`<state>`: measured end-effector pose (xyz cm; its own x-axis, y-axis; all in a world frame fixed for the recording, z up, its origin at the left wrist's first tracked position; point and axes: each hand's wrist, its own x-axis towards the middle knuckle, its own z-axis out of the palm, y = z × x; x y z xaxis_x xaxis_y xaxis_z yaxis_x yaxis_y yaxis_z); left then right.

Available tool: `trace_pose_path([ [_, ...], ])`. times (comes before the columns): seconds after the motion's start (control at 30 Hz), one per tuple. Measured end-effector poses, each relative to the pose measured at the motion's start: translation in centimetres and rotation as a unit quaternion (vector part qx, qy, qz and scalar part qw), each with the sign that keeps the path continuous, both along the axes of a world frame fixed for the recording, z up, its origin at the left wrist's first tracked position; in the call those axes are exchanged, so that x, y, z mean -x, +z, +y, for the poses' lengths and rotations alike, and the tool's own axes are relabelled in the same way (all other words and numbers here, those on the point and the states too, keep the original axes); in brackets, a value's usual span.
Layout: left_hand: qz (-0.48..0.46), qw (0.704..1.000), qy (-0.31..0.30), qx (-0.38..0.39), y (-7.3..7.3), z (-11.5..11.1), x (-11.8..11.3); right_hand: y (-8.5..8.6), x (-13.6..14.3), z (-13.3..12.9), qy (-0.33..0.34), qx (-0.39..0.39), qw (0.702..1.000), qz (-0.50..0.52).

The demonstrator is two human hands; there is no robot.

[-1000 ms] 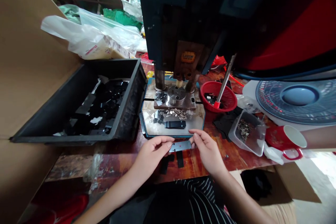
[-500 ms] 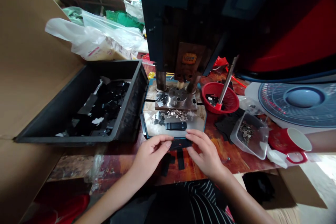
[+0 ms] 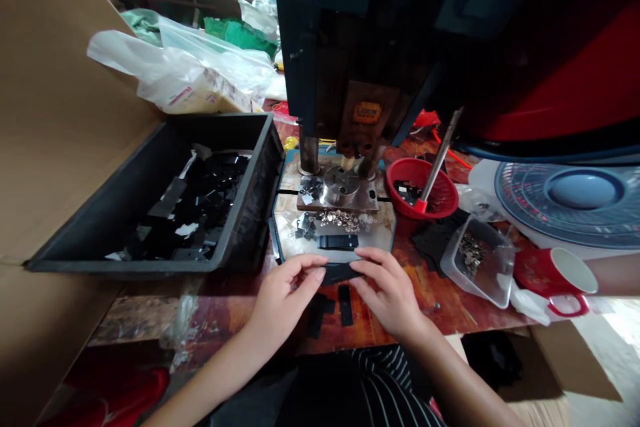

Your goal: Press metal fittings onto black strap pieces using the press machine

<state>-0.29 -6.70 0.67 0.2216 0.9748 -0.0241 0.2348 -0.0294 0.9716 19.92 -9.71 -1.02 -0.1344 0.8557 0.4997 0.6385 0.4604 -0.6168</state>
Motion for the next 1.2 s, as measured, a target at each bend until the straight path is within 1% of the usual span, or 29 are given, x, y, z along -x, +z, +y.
trace_pose_path([
  [0.07, -0.020, 1.000, -0.008, 0.019, 0.1, 0.1, 0.0, 0.3, 0.2, 0.2, 0.004, 0.015, 1.000, 0.014],
  [0.1, -0.025, 0.999, -0.013, 0.029, 0.1, 0.3, -0.1, 0.6, 0.3, 0.3, 0.000, 0.037, 0.999, 0.032],
  [0.17, -0.026, 0.999, -0.007, 0.045, 0.0, 0.6, -0.1, 1.1, 0.7, 0.8, -0.025, 0.120, 0.988, 0.097],
  [0.23, -0.039, 0.997, 0.017, 0.066, -0.1, 1.1, -0.2, 1.6, 1.0, 1.4, -0.051, 0.228, 0.955, 0.185],
  [0.3, -0.074, 0.992, 0.032, 0.098, -0.2, 1.5, -0.4, 1.9, 1.4, 2.1, -0.057, 0.307, 0.913, 0.263],
  [0.37, -0.104, 0.985, 0.027, 0.131, -0.1, 1.7, -0.5, 1.9, 1.6, 2.5, -0.047, 0.345, 0.886, 0.306],
  [0.43, -0.104, 0.984, 0.020, 0.142, 0.1, 1.8, -0.7, 1.9, 1.8, 2.8, -0.041, 0.361, 0.874, 0.324],
  [0.5, -0.085, 0.989, 0.019, 0.123, 0.3, 2.2, -0.9, 1.8, 1.9, 3.1, -0.035, 0.357, 0.874, 0.327],
  [0.53, -0.072, 0.992, 0.019, 0.103, 0.4, 2.5, -1.1, 1.9, 1.8, 3.3, -0.033, 0.345, 0.881, 0.321],
  [0.57, -0.057, 0.995, 0.021, 0.077, 0.5, 3.0, -1.3, 1.9, 1.8, 3.7, -0.032, 0.327, 0.893, 0.308],
  [0.63, -0.024, 0.999, 0.028, 0.017, 0.9, 4.5, -1.8, 2.0, 1.5, 5.0, -0.040, 0.266, 0.927, 0.263],
  [0.7, 0.012, 0.998, 0.040, -0.051, 1.3, 6.6, -2.6, 2.1, 1.1, 7.0, -0.065, 0.186, 0.957, 0.213],
  [0.73, 0.033, 0.995, 0.046, -0.086, 1.4, 7.7, -3.0, 2.2, 0.9, 8.2, -0.078, 0.147, 0.967, 0.192],
  [0.8, 0.079, 0.983, 0.061, -0.153, 1.6, 9.9, -3.8, 2.0, 0.5, 10.6, -0.103, 0.081, 0.978, 0.165],
  [0.87, 0.113, 0.972, 0.073, -0.191, 1.6, 11.8, -4.5, 1.7, 0.2, 12.7, -0.120, 0.043, 0.981, 0.148],
  [0.93, 0.128, 0.967, 0.084, -0.205, 1.3, 13.1, -4.9, 1.2, -0.1, 14.3, -0.130, 0.035, 0.981, 0.141],
  [1.0, 0.133, 0.963, 0.097, -0.211, 0.9, 13.9, -5.2, 0.8, -0.2, 15.4, -0.129, 0.045, 0.980, 0.145],
  [1.1, 0.137, 0.960, 0.113, -0.218, 0.4, 14.6, -5.3, 0.4, -0.1, 16.3, -0.119, 0.058, 0.978, 0.161],
  [1.2, 0.138, 0.959, 0.116, -0.218, 0.1, 15.3, -5.3, 0.2, 0.0, 16.8, -0.113, 0.070, 0.976, 0.171],
])
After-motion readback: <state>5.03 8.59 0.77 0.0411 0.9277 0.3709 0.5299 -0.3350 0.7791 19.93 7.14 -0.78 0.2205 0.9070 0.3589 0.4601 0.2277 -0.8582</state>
